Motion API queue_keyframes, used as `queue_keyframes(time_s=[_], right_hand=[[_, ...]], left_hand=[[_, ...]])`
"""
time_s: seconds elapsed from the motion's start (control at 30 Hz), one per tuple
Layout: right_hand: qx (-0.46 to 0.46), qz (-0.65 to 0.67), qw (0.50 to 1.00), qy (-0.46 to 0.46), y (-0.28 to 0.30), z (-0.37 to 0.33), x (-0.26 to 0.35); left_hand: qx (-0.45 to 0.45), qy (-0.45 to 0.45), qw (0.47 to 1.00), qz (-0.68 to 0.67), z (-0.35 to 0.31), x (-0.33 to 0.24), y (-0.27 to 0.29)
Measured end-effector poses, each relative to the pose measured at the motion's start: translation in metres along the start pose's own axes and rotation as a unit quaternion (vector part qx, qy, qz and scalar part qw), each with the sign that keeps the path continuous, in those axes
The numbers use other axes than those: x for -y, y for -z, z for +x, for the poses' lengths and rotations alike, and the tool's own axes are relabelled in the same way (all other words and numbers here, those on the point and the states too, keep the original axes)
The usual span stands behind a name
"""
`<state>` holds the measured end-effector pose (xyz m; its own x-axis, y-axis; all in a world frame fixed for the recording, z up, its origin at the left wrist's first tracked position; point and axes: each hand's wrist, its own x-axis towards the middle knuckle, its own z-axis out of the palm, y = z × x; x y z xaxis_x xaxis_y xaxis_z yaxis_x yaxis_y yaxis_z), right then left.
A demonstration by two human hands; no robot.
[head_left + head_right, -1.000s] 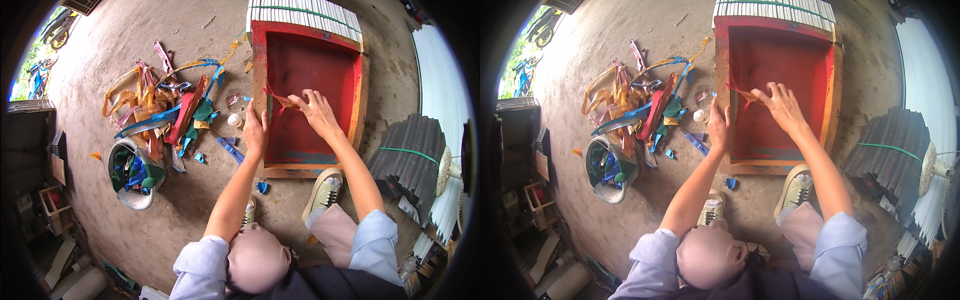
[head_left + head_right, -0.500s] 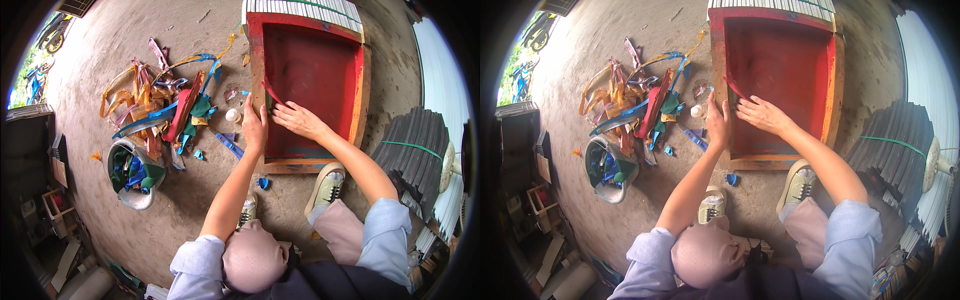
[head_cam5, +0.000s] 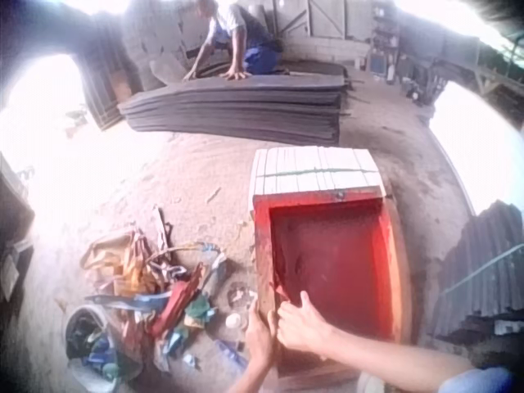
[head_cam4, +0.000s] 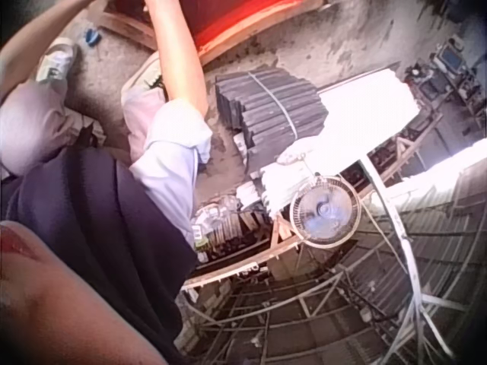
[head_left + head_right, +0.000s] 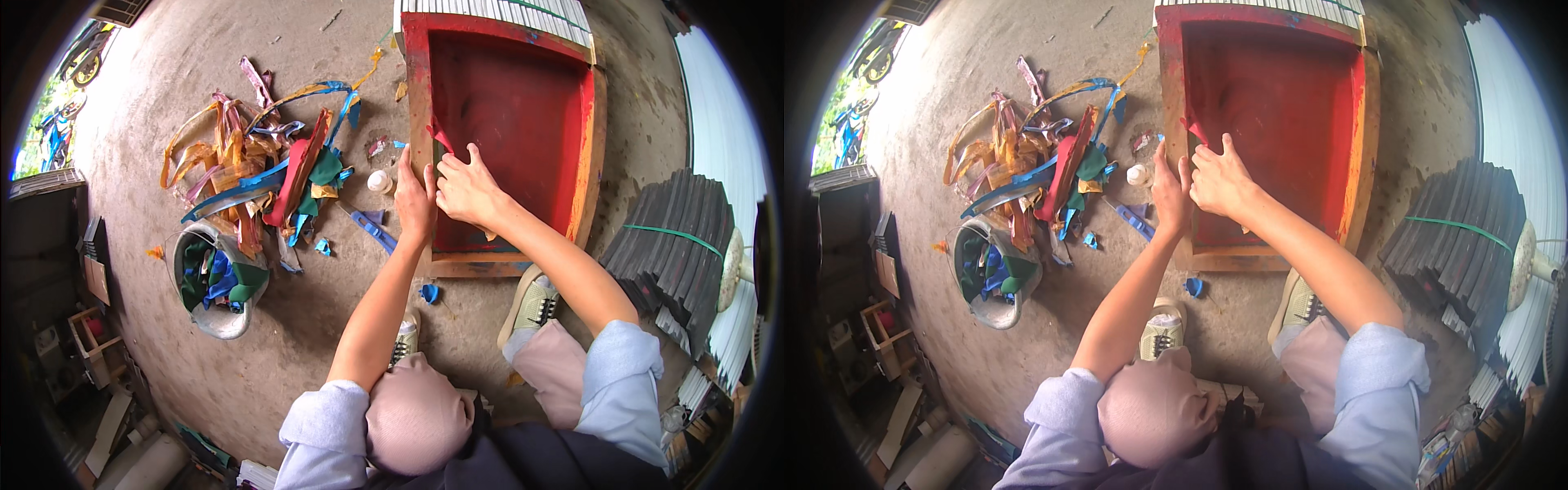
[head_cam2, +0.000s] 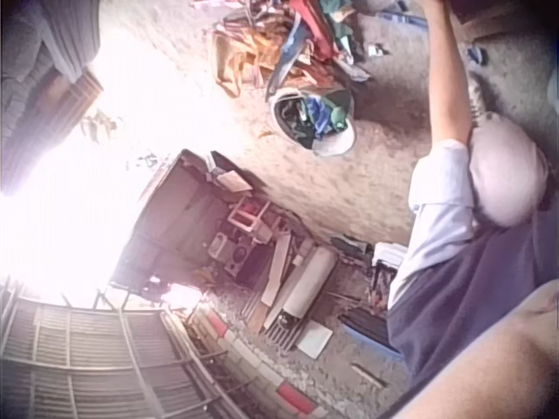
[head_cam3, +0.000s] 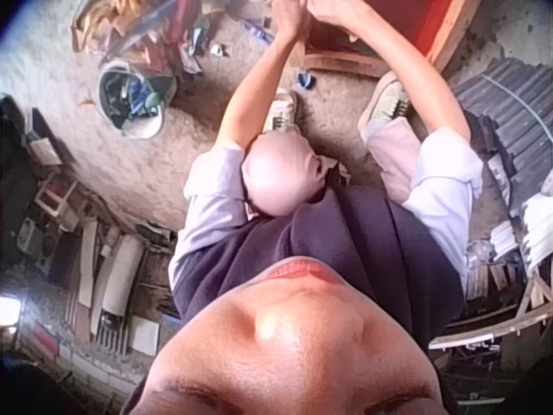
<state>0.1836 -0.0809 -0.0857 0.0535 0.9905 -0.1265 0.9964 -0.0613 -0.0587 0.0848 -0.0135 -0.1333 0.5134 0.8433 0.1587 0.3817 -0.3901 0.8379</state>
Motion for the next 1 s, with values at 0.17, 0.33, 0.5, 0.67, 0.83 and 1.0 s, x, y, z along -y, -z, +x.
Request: queue_keyframes(time_s=[0.17, 0.33, 0.5, 0.67, 0.83, 1.0], right_hand=[[0.028, -0.018, 0.999, 0.014, 0.007, 0.003, 0.001], [-0.004, 0.038, 0.999, -0.015, 0.026, -0.013, -0.008], [-0.020, 0.004, 0.999, 0.038, 0.033, -0.046, -0.035], [-0.096, 0.042, 0.993, 0.046, 0.021, -0.050, -0.033], [-0.161, 0.051, 0.985, 0.034, -0.001, -0.102, -0.045], [-0.166, 0.073, 0.983, -0.001, -0.034, -0.118, 0.014]], left_hand=[[0.020, 0.030, 0.999, -0.006, -0.001, -0.003, 0.000], [0.024, 0.030, 0.999, -0.004, -0.002, 0.000, 0.000], [0.010, 0.029, 1.000, 0.000, -0.001, -0.005, 0.002], [0.019, 0.040, 0.999, -0.012, -0.002, -0.007, 0.001], [-0.002, 0.014, 1.000, -0.006, 0.000, -0.004, -0.001], [0.011, 0.057, 0.998, 0.000, -0.002, -0.002, -0.002]])
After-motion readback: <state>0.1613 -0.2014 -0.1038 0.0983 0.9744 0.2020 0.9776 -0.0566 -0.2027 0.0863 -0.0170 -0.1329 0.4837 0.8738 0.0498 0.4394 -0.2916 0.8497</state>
